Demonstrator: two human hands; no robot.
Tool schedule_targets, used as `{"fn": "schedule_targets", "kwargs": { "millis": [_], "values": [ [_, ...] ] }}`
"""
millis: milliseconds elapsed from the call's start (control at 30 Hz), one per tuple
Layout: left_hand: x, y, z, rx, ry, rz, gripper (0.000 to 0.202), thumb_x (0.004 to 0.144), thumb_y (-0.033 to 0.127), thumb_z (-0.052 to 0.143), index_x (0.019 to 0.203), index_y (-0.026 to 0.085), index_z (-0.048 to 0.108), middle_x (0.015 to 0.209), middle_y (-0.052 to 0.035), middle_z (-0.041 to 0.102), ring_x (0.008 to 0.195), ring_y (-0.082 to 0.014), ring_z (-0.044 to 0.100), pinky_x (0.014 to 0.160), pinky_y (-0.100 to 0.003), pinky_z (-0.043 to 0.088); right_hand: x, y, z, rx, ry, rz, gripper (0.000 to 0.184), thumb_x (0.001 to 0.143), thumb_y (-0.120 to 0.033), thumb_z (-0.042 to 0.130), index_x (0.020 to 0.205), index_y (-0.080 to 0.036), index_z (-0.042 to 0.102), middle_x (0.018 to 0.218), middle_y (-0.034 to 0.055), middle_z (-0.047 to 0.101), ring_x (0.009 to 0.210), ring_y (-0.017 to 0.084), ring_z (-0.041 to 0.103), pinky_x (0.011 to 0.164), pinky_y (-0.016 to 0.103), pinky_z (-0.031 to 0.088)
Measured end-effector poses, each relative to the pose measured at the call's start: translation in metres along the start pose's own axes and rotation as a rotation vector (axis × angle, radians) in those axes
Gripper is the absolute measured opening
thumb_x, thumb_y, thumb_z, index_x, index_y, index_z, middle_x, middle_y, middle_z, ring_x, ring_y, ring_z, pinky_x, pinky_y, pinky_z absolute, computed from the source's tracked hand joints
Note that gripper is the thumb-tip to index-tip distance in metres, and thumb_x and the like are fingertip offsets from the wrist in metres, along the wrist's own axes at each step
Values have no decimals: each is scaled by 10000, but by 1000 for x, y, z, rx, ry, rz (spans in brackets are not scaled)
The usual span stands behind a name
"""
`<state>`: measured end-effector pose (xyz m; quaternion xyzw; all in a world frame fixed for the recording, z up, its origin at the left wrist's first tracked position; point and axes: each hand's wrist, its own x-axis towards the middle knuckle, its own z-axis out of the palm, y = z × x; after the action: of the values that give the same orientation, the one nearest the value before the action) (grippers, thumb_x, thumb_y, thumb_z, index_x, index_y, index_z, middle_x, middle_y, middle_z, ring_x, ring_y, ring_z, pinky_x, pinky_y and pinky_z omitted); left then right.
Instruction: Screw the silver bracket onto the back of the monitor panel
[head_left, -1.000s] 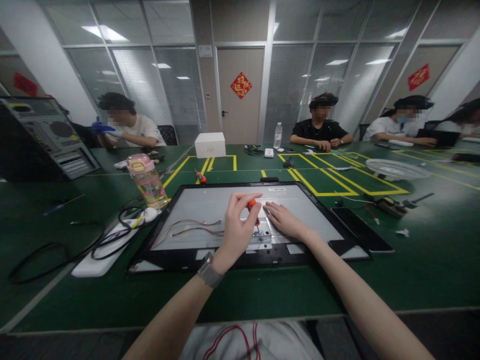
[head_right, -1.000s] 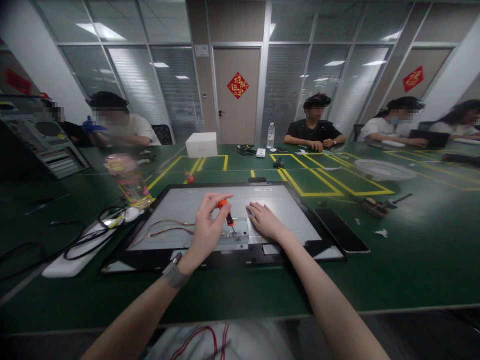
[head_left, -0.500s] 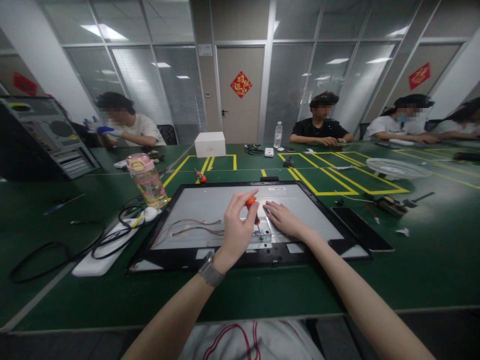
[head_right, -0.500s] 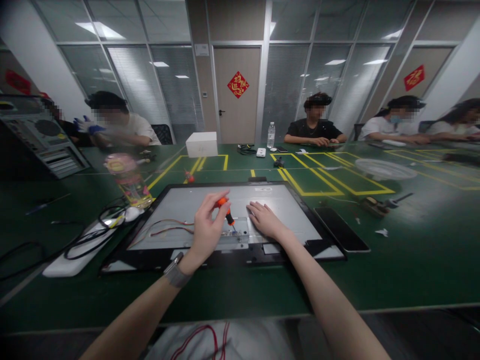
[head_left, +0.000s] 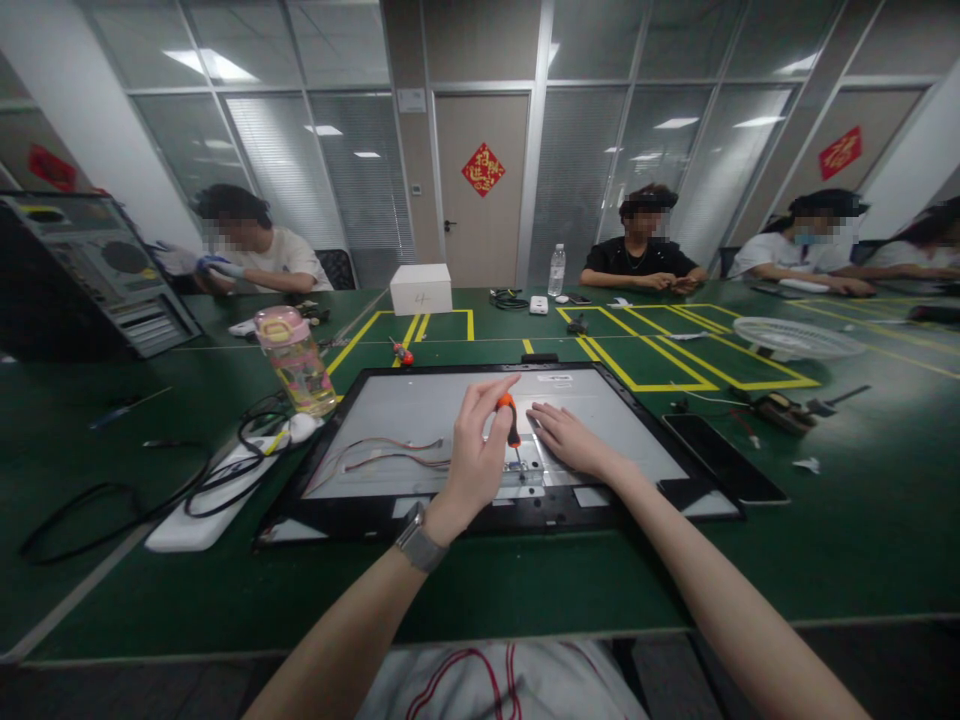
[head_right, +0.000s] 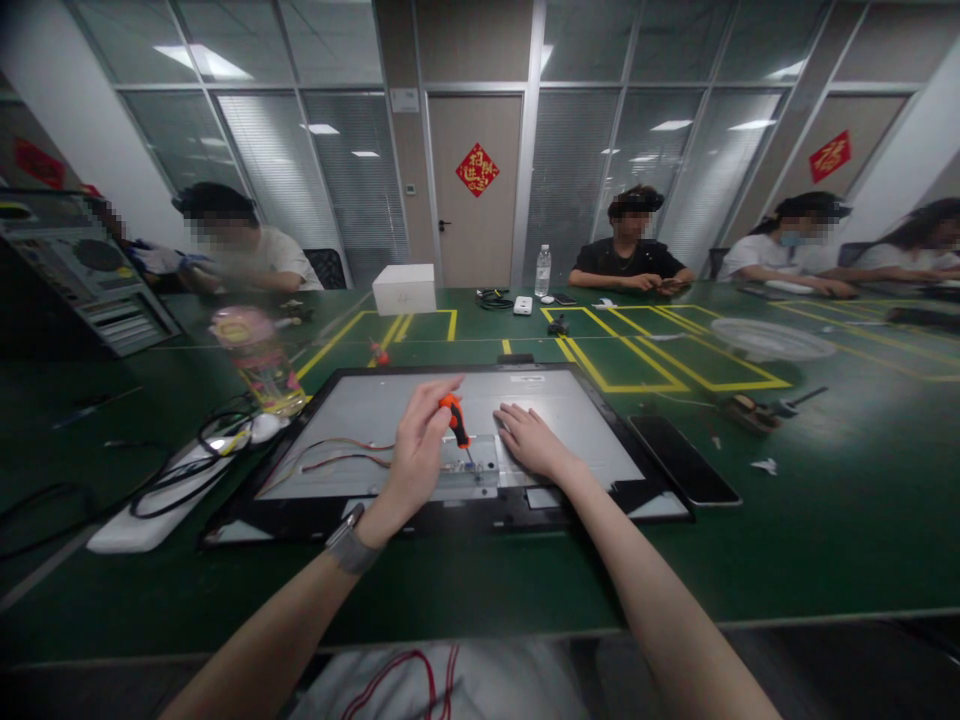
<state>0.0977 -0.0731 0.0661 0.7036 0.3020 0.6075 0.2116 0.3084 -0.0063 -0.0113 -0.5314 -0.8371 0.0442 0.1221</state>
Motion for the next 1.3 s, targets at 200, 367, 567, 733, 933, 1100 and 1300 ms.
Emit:
{"fn": "schedule_targets", "kwargs": {
  "millis": [200,367,567,733,933,1100,1300],
  "values": [
    [1,2,1,78,65,75,165,867,201,666,1027,207,705,826,-1,558,750,-132,564,759,-276,483,0,0,1,15,7,2,484,1004,-293,329,1447,-138,447,1547,169,383,1443,259,332,1182,494,246],
    [0,3,0,67,7,65,287,945,169,523,1199,229,644,964,-31,555,833,-136,576,806,-290,490,0,0,2,17,12,0,483,1006,-295,328,1440,-126,458,1541,170,393,1449,258,320,1185,486,244],
    [0,0,0,144,57,144,160,859,204,696,1017,219,692,849,6,508,772,-132,550,761,-281,485,2,3,5,10,34,-7,471,1006,-287,321,1430,-145,468,1530,167,412,1429,263,356,1172,505,265],
    [0,-1,1,82,-4,133,244,915,153,591,1143,221,650,935,-22,562,856,-146,572,813,-291,482,2,1,4,7,24,-5,478,1013,-304,326,1432,-123,470,1528,171,414,1437,264,343,1178,488,260],
    [-2,-1,2,62,-16,103,232,926,219,592,1149,236,655,989,-36,585,893,-159,581,837,-301,486,1,0,3,2,23,0,478,1008,-291,321,1441,-138,457,1531,167,411,1432,260,352,1178,493,256],
    [-2,-4,2,12,-12,45,291,984,188,464,1232,231,611,1025,-53,602,935,-156,587,852,-300,480,1,1,3,23,17,-3,493,1008,-313,313,1451,-146,451,1538,157,404,1444,256,328,1178,493,253],
    [-3,-3,3,39,20,67,208,924,259,606,1120,232,671,965,-32,571,875,-150,571,816,-285,480,2,1,3,20,19,4,489,999,-289,323,1446,-139,453,1542,162,395,1439,260,337,1177,495,251]
  ]
}}
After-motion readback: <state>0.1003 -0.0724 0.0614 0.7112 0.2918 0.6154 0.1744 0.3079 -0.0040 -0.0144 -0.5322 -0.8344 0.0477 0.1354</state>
